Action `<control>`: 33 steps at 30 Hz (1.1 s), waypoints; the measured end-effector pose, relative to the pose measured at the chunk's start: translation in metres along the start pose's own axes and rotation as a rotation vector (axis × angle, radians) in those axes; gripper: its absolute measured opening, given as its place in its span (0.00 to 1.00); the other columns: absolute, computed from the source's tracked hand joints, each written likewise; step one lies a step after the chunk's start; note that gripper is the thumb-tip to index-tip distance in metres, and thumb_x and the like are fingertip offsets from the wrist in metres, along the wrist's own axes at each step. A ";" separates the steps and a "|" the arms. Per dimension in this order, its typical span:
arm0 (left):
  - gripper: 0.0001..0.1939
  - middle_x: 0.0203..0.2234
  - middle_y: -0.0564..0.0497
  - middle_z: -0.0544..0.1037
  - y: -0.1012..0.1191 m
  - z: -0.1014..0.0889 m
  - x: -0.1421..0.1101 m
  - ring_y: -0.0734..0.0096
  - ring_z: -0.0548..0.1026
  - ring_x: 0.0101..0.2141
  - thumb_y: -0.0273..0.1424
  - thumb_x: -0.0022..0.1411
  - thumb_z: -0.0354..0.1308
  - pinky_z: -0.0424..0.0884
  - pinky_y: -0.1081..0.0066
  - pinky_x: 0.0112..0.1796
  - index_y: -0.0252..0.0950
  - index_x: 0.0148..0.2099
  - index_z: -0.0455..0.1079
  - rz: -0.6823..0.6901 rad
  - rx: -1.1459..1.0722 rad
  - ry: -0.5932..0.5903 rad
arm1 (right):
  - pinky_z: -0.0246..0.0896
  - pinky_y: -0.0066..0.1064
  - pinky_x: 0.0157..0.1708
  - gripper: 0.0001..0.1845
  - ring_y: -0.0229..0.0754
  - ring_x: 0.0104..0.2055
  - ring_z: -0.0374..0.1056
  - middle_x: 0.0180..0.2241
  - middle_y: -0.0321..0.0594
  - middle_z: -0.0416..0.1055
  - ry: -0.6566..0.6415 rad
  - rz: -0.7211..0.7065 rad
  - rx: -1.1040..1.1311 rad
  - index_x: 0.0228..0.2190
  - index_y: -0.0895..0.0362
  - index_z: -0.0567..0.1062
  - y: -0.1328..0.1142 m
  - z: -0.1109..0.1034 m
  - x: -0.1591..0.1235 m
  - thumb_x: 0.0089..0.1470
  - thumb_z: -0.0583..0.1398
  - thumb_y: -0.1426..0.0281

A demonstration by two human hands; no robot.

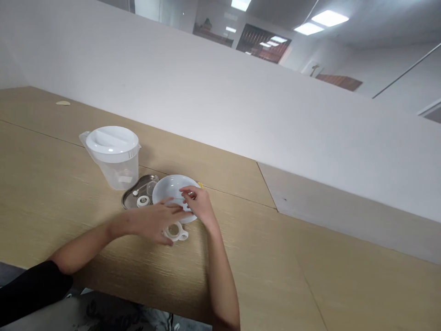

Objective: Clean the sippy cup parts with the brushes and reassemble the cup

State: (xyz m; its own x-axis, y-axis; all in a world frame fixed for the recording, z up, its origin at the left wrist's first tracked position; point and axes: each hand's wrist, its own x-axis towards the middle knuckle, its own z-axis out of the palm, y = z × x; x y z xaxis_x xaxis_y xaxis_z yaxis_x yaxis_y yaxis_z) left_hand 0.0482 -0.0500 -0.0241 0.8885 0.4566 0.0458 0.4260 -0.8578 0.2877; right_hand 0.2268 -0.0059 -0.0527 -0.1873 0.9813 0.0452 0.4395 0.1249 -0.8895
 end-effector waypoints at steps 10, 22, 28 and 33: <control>0.14 0.37 0.45 0.79 -0.091 -0.024 -0.020 0.64 0.76 0.38 0.25 0.63 0.46 0.67 0.72 0.37 0.34 0.39 0.74 -0.603 -0.071 0.109 | 0.71 0.27 0.30 0.19 0.35 0.31 0.72 0.37 0.42 0.75 -0.343 0.079 0.148 0.36 0.59 0.77 -0.007 0.029 -0.003 0.48 0.49 0.79; 0.16 0.37 0.42 0.80 -0.136 0.011 -0.008 0.63 0.76 0.39 0.21 0.56 0.49 0.68 0.72 0.39 0.32 0.42 0.75 -0.796 -0.003 0.102 | 0.64 0.30 0.42 0.26 0.40 0.38 0.72 0.36 0.38 0.79 -0.415 -0.145 -0.555 0.38 0.55 0.80 0.026 0.037 0.008 0.44 0.52 0.87; 0.17 0.38 0.38 0.79 -0.149 0.019 -0.005 0.61 0.76 0.40 0.20 0.56 0.45 0.68 0.70 0.40 0.28 0.39 0.75 -0.810 0.025 0.089 | 0.65 0.32 0.42 0.18 0.41 0.39 0.74 0.36 0.40 0.79 -0.346 -0.098 -0.507 0.34 0.55 0.81 0.031 0.032 0.015 0.49 0.55 0.83; 0.16 0.38 0.38 0.79 -0.153 0.024 -0.004 0.64 0.76 0.40 0.19 0.55 0.46 0.67 0.72 0.41 0.28 0.38 0.75 -0.800 0.011 0.069 | 0.65 0.34 0.44 0.17 0.41 0.40 0.73 0.38 0.39 0.79 -0.255 -0.133 -0.488 0.36 0.54 0.81 0.016 0.021 0.008 0.53 0.55 0.80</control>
State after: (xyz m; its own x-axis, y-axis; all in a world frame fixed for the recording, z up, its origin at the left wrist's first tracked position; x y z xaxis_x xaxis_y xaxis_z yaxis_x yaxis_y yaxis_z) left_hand -0.0169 0.0736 -0.0910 0.3004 0.9473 -0.1116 0.9313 -0.2660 0.2490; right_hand 0.2137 0.0010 -0.0766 -0.4484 0.8935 -0.0219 0.7413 0.3581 -0.5676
